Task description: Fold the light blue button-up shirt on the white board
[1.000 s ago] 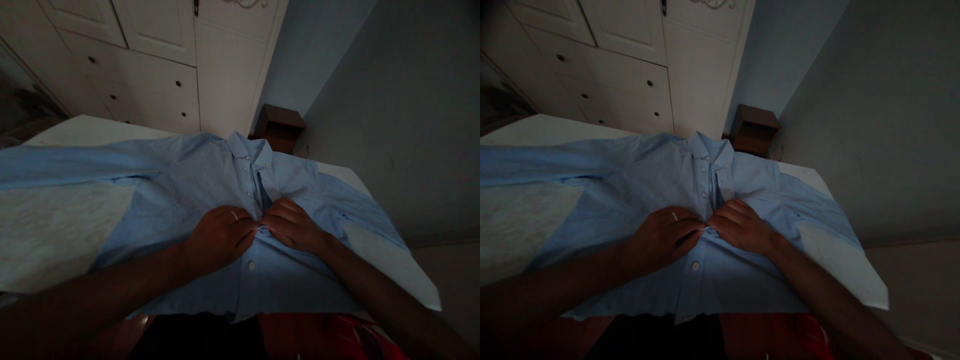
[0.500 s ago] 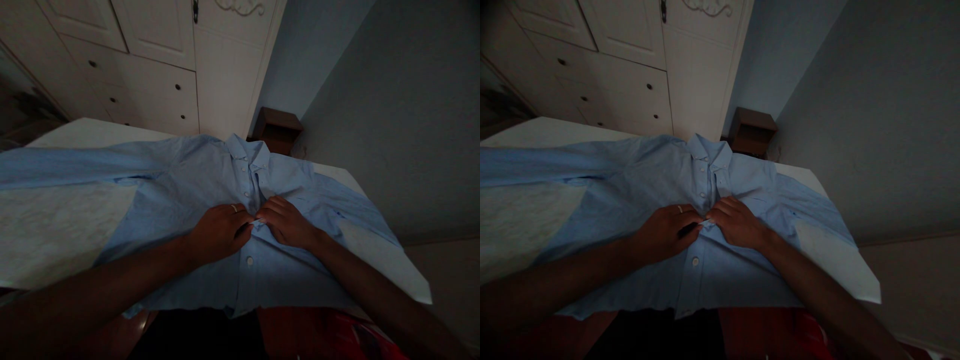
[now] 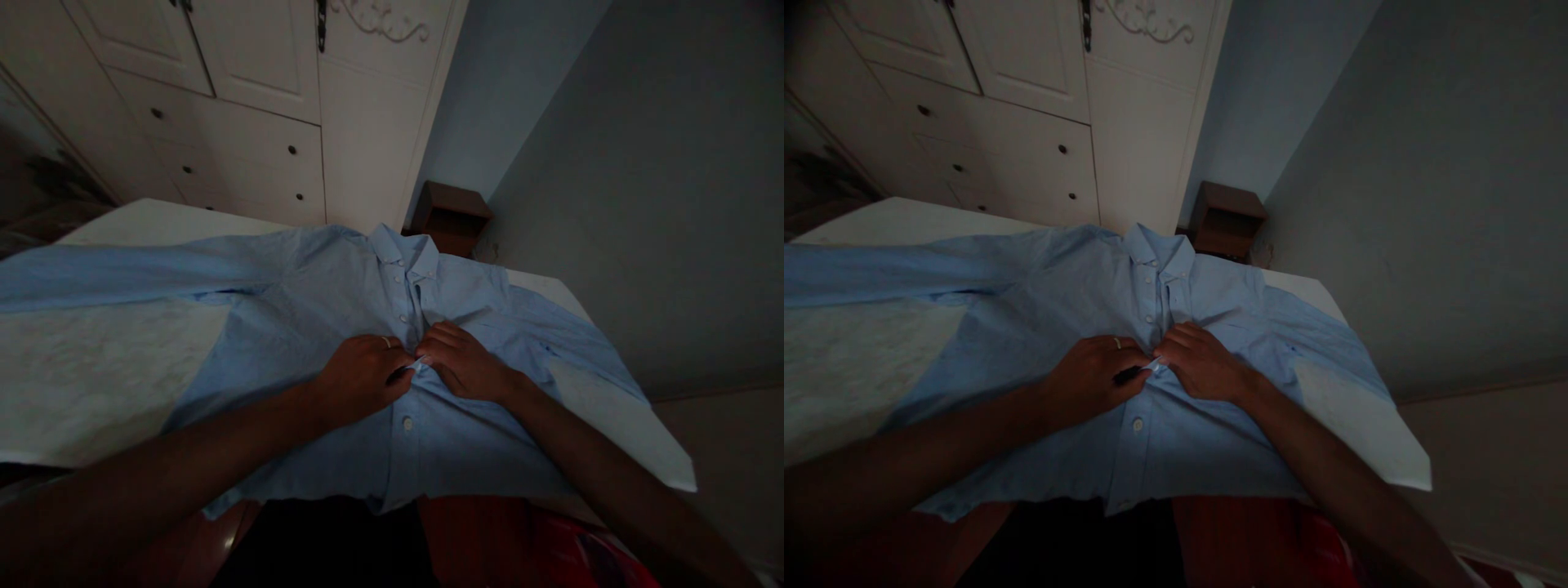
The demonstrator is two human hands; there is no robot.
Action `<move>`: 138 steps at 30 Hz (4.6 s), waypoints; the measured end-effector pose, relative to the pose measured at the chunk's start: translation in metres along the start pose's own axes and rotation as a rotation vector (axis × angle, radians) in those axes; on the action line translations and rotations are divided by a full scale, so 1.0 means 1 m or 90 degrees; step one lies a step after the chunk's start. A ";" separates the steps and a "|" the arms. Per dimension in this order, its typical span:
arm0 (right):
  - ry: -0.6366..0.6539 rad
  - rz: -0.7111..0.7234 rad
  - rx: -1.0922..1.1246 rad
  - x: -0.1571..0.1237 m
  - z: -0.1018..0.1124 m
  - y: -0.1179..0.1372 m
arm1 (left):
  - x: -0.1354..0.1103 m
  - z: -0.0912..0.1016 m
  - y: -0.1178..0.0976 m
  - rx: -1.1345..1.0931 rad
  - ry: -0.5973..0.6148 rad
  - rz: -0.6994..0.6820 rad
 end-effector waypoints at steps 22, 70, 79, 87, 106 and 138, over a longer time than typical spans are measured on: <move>-0.070 0.008 0.126 -0.007 0.018 -0.005 | 0.000 0.005 -0.007 -0.025 -0.022 -0.049; 0.043 -0.094 0.233 0.002 -0.003 -0.015 | 0.002 0.009 0.017 -0.319 -0.045 0.150; 0.004 -0.082 0.210 0.003 0.005 -0.013 | 0.006 0.003 0.025 -0.358 -0.015 0.175; -0.151 -0.085 0.144 -0.004 0.039 -0.018 | 0.004 0.002 0.031 -0.394 -0.003 0.212; -0.083 -0.226 -0.036 -0.007 0.032 -0.007 | 0.003 0.003 0.033 -0.383 -0.015 0.232; -0.097 -0.160 0.000 -0.008 0.028 -0.005 | 0.001 0.018 0.006 -0.160 -0.012 -0.010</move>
Point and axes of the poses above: each hand's wrist, its own x-axis towards the middle knuckle, its own z-axis out of the back of the hand, y = z × x, the point moved 10 cm from there along x, towards the middle knuckle, and after that the axes turned 15 degrees about -x, right-handed, at the moved point
